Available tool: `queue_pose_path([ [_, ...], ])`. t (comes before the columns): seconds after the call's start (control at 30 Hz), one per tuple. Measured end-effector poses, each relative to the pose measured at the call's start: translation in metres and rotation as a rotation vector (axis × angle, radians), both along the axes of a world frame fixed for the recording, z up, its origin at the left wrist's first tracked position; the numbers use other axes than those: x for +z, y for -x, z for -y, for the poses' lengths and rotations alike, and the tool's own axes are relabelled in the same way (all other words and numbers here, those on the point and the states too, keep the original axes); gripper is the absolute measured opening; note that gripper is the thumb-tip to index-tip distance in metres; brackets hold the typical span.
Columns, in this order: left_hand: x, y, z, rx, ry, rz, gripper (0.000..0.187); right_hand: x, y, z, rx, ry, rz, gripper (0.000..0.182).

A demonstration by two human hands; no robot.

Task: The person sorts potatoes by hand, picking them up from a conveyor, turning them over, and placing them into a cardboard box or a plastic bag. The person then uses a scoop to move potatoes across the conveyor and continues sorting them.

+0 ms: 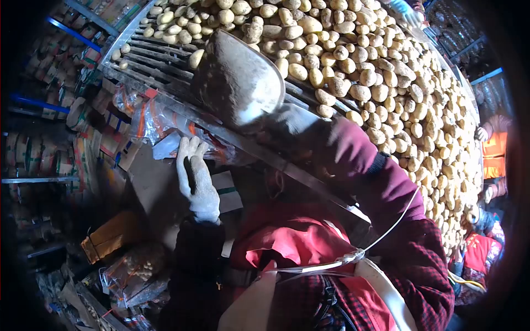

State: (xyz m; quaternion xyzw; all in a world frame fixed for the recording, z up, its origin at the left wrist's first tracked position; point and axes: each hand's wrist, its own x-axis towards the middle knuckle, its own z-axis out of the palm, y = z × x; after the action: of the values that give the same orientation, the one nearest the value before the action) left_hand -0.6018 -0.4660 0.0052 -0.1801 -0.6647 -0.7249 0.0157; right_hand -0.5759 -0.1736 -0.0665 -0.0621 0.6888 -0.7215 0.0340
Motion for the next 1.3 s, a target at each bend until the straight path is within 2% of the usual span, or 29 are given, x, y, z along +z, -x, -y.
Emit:
queue_pose_path([
  [0.07,0.003,0.006,0.000,0.016,0.017,0.003,0.048,0.016,-0.034,-0.015,-0.013,-0.383,-0.168,0.020],
  [0.1,0.004,0.008,-0.001,0.022,0.028,-0.011,0.050,0.022,-0.061,-0.012,-0.127,-0.288,0.129,0.018],
  [0.13,0.008,0.010,-0.002,0.024,0.054,-0.006,0.050,0.082,-0.080,0.000,-0.154,-0.362,0.296,0.017],
  [0.2,0.015,0.014,-0.013,0.031,0.040,-0.027,0.049,0.121,-0.120,0.005,-0.235,-0.434,0.445,0.016],
  [0.23,0.016,0.017,-0.017,0.008,0.042,-0.051,0.048,0.108,-0.143,0.000,-0.286,-0.435,0.423,0.020],
  [0.27,0.012,0.023,-0.020,-0.031,0.049,-0.148,0.047,0.145,-0.154,0.005,-0.350,-0.456,0.640,0.022],
  [0.33,0.016,0.026,-0.032,-0.093,0.077,-0.176,0.046,0.148,-0.180,-0.007,-0.514,-0.488,0.750,0.030],
  [0.37,0.019,0.026,-0.039,-0.129,0.094,-0.192,0.046,0.164,-0.189,-0.010,-0.647,-0.460,0.826,0.033],
  [0.43,0.016,0.031,-0.051,-0.174,0.057,-0.202,0.046,0.147,-0.220,-0.028,-0.861,-0.214,0.564,0.039],
  [0.47,0.015,0.032,-0.059,-0.203,0.021,-0.208,0.046,0.144,-0.232,-0.036,-0.904,-0.119,0.643,0.038],
  [0.53,0.021,0.028,-0.074,-0.226,0.054,-0.220,0.045,0.144,-0.242,-0.034,-0.904,-0.150,0.651,0.038],
  [0.6,0.028,0.022,-0.086,-0.245,0.093,-0.237,0.045,0.143,-0.223,-0.012,-0.786,-0.061,0.580,0.037],
  [0.63,0.031,0.020,-0.090,-0.256,0.125,-0.279,0.045,0.144,-0.207,0.000,-0.654,0.111,0.535,0.038],
  [0.67,0.034,0.017,-0.093,-0.262,0.156,-0.323,0.045,0.127,-0.193,0.009,-0.636,-0.138,0.470,0.035],
  [0.7,0.036,0.015,-0.097,-0.265,0.182,-0.368,0.046,0.121,-0.182,0.019,-0.596,-0.105,0.456,0.030],
  [0.73,0.035,0.014,-0.102,-0.320,0.100,-0.226,0.047,0.116,-0.171,0.029,-0.556,-0.071,0.443,0.031],
  [0.77,0.037,0.013,-0.106,-0.309,0.182,-0.243,0.048,0.099,-0.165,0.031,-0.517,-0.433,0.429,0.034],
  [0.83,0.039,0.012,-0.112,-0.372,0.222,0.091,0.054,0.095,-0.173,0.036,-0.551,-0.719,0.210,0.038],
  [0.87,0.027,0.023,-0.111,-0.466,0.318,-0.004,0.055,0.096,-0.182,0.032,-0.569,-0.724,0.221,0.038],
  [0.9,0.015,0.032,-0.110,-0.562,0.415,-0.102,0.057,0.120,-0.187,0.029,-0.461,-0.538,0.470,0.038],
  [0.93,0.022,0.027,-0.112,-0.617,0.380,-0.005,0.055,0.133,-0.192,0.028,-0.348,-0.335,0.706,0.038],
  [0.97,0.031,0.021,-0.113,-0.669,0.345,0.093,0.053,0.129,-0.206,0.030,-0.332,-0.358,0.688,0.036],
  [1.0,0.035,0.020,-0.115,-0.688,0.347,0.097,0.053,0.130,-0.219,0.035,-0.428,-0.356,0.636,0.034],
  [1.07,0.037,0.023,-0.118,-0.992,0.531,-0.083,0.054,0.134,-0.243,0.045,-0.594,-0.354,0.563,0.028],
  [1.13,-0.012,0.042,-0.105,-1.217,0.943,-0.076,0.061,0.125,-0.263,0.041,-0.579,-0.438,0.571,0.027],
  [1.2,-0.012,0.042,-0.121,-1.257,1.305,-0.538,0.059,0.123,-0.281,0.036,-0.538,-0.560,0.630,0.025],
  [1.23,-0.008,0.041,-0.131,-1.348,0.994,-0.903,0.056,0.115,-0.290,0.034,-0.552,-0.553,0.629,0.025],
  [1.3,0.003,0.023,-0.151,-1.397,0.649,-1.248,0.055,0.089,-0.308,0.033,-0.607,-0.624,0.504,0.026],
])
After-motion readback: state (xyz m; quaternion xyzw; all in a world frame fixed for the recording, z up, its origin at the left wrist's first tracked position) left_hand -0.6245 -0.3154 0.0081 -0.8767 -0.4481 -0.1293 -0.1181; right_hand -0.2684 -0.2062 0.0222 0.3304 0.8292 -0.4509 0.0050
